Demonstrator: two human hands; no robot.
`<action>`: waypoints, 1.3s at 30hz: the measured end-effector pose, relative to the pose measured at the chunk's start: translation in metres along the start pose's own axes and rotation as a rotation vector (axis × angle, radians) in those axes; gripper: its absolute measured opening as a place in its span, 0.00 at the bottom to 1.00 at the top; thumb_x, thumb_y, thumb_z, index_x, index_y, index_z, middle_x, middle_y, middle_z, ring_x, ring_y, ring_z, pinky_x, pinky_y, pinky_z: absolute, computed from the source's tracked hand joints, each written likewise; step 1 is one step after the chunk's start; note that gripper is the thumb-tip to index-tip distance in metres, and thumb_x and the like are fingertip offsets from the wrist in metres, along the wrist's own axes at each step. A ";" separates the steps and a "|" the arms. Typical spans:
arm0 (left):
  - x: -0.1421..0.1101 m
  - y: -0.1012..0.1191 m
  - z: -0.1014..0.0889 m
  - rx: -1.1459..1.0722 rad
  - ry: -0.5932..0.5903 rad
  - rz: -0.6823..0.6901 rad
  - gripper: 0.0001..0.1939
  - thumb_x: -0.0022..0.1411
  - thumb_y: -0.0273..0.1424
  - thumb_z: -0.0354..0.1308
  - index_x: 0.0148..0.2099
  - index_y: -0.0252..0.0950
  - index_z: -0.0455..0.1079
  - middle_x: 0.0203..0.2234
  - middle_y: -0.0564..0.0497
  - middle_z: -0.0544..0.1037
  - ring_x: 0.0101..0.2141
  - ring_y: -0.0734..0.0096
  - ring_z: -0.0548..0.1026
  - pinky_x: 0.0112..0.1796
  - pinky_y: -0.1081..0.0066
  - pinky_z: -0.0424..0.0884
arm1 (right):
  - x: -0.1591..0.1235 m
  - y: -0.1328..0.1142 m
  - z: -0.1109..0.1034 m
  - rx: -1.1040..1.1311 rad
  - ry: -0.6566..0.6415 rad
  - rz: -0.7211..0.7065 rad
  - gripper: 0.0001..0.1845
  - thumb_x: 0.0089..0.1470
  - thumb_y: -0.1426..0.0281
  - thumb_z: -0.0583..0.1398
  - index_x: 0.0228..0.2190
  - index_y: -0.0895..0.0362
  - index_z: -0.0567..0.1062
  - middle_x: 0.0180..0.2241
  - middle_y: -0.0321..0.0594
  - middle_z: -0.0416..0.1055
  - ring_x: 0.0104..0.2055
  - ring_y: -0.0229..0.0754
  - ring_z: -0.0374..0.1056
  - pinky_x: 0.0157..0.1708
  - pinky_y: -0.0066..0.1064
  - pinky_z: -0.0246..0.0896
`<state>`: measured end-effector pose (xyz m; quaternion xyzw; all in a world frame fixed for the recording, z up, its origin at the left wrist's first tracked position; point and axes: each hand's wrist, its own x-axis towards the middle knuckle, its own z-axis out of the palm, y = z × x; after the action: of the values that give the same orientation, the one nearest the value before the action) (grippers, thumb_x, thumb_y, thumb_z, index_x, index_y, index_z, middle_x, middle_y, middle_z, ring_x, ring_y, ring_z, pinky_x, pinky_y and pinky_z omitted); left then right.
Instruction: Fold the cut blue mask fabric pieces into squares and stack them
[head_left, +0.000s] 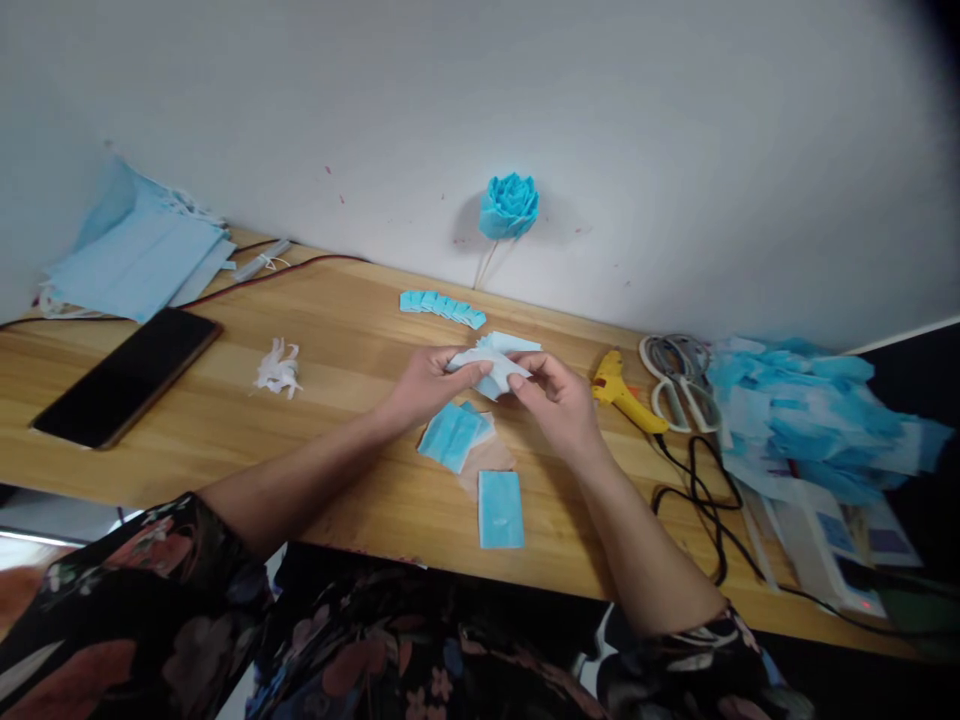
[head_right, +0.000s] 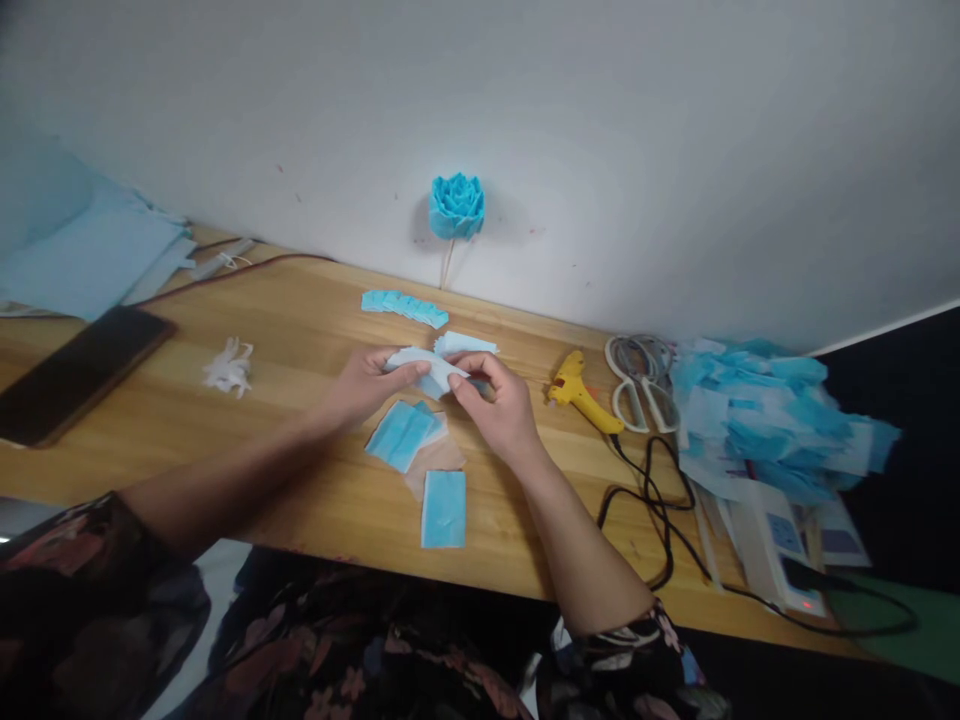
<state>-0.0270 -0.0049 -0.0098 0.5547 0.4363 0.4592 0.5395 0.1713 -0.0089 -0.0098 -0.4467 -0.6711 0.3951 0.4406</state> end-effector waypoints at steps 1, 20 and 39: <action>0.001 0.000 0.000 -0.011 -0.003 -0.001 0.14 0.57 0.41 0.65 0.34 0.34 0.79 0.28 0.52 0.81 0.31 0.72 0.76 0.36 0.72 0.72 | 0.000 0.000 0.000 -0.002 0.007 -0.005 0.11 0.58 0.58 0.65 0.32 0.52 0.74 0.42 0.39 0.80 0.43 0.43 0.75 0.48 0.37 0.69; 0.006 -0.002 -0.013 0.229 0.077 0.592 0.10 0.61 0.26 0.61 0.41 0.40 0.83 0.37 0.49 0.86 0.40 0.66 0.83 0.46 0.65 0.76 | 0.003 -0.013 -0.011 -0.346 0.156 -0.640 0.12 0.53 0.79 0.63 0.35 0.50 0.76 0.43 0.39 0.81 0.48 0.47 0.76 0.50 0.45 0.69; 0.012 -0.012 -0.016 0.249 0.090 0.301 0.14 0.68 0.38 0.56 0.38 0.36 0.79 0.38 0.47 0.85 0.43 0.63 0.82 0.48 0.63 0.77 | 0.028 0.002 -0.033 0.515 0.343 0.299 0.21 0.30 0.64 0.77 0.23 0.55 0.73 0.22 0.30 0.71 0.25 0.31 0.68 0.20 0.21 0.59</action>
<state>-0.0397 0.0107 -0.0214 0.6551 0.4256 0.5012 0.3721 0.1976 0.0227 0.0046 -0.4741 -0.3924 0.5309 0.5826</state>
